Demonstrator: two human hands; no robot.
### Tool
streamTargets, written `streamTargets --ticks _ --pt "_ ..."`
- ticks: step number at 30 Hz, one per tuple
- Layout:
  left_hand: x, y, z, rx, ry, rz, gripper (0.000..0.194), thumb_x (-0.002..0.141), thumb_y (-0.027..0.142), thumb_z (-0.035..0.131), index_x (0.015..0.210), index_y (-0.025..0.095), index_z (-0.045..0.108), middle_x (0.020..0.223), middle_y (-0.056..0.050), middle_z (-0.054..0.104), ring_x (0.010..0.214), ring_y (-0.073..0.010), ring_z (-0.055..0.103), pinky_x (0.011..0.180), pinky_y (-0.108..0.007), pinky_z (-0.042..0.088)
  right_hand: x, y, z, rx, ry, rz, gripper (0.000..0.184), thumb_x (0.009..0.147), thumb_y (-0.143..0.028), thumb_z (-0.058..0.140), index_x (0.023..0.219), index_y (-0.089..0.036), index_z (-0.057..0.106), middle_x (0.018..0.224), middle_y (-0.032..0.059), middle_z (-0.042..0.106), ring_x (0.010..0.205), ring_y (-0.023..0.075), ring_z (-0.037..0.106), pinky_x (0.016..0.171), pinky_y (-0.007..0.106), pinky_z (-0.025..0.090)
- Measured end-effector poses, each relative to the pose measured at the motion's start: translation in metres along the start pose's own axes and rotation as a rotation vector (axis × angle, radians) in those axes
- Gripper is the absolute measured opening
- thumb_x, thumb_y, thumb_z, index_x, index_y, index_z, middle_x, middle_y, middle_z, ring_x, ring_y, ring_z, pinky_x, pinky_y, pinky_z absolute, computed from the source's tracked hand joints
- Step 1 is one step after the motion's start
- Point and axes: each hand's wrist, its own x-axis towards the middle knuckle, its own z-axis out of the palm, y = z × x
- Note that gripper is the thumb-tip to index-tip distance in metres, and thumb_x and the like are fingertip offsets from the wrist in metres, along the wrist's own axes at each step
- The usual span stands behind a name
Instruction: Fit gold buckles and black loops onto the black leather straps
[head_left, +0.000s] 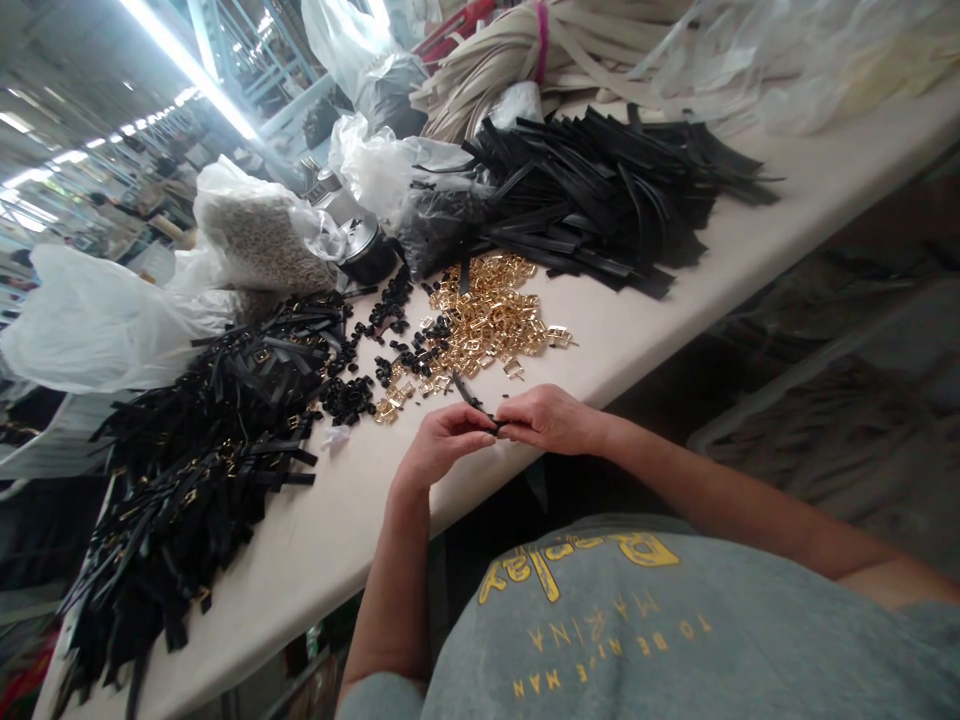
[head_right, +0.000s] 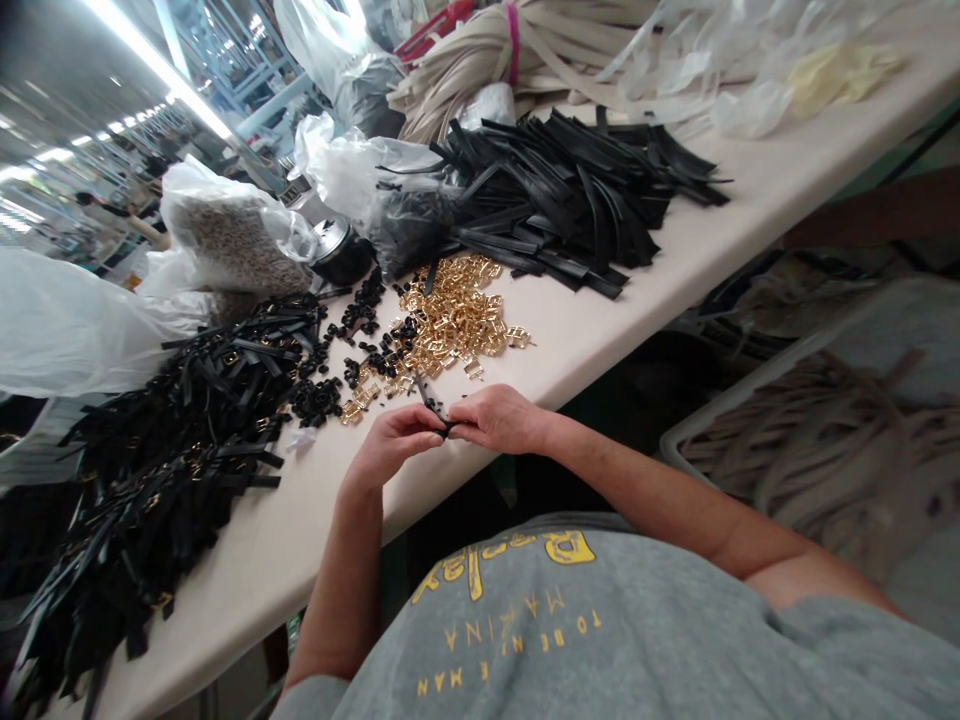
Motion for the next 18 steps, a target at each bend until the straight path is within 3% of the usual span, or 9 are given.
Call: streamTargets --ticks 2,7,13,15,18 --pt "0.003 0.0 -0.001 0.025 0.004 0.001 0.023 0.063 0.03 0.084 0.078 0.016 0.074 0.074 -0.005 0.071 0.066 -0.0141 0.062 0.064 -0.026 0.051 0.0 0.001 0.001 0.01 0.014 0.001 0.018 0.09 -0.027 0.054 0.078 -0.017 0.064 0.067 0.0009 0.063 0.06 0.0126 0.051 0.059 0.025 0.03" --pt "0.007 -0.007 0.011 -0.038 0.308 0.083 0.026 0.062 0.03 0.084 0.08 0.018 0.07 0.061 0.002 0.064 0.05 -0.0085 0.054 0.049 -0.02 0.045 0.003 0.003 0.0 0.194 0.077 0.04 0.021 0.092 -0.026 0.054 0.074 -0.017 0.061 0.065 -0.0007 0.064 0.058 0.01 0.053 0.059 0.022 0.032" --pt "0.005 -0.021 0.026 0.01 0.488 0.267 0.021 0.067 0.029 0.082 0.084 0.018 0.074 0.076 -0.002 0.067 0.064 -0.0117 0.06 0.061 -0.024 0.05 0.005 0.002 0.002 0.286 0.121 0.117 0.02 0.091 -0.024 0.054 0.074 -0.016 0.059 0.061 -0.0013 0.062 0.057 0.0098 0.055 0.059 0.021 0.036" --pt "0.004 -0.024 0.027 0.112 0.523 0.351 0.018 0.072 0.028 0.078 0.089 0.02 0.076 0.084 -0.004 0.068 0.073 -0.0136 0.062 0.065 -0.025 0.05 0.005 0.002 0.003 0.303 0.126 0.121 0.02 0.091 -0.025 0.054 0.074 -0.016 0.059 0.062 -0.0013 0.062 0.057 0.0095 0.056 0.059 0.021 0.037" --pt "0.004 -0.028 0.026 0.233 0.481 0.407 0.017 0.078 0.026 0.074 0.094 0.022 0.077 0.089 -0.006 0.068 0.079 -0.015 0.062 0.069 -0.026 0.051 0.005 0.003 0.004 0.306 0.128 0.109 0.021 0.091 -0.025 0.053 0.073 -0.016 0.059 0.063 -0.0011 0.062 0.056 0.0092 0.056 0.059 0.02 0.037"
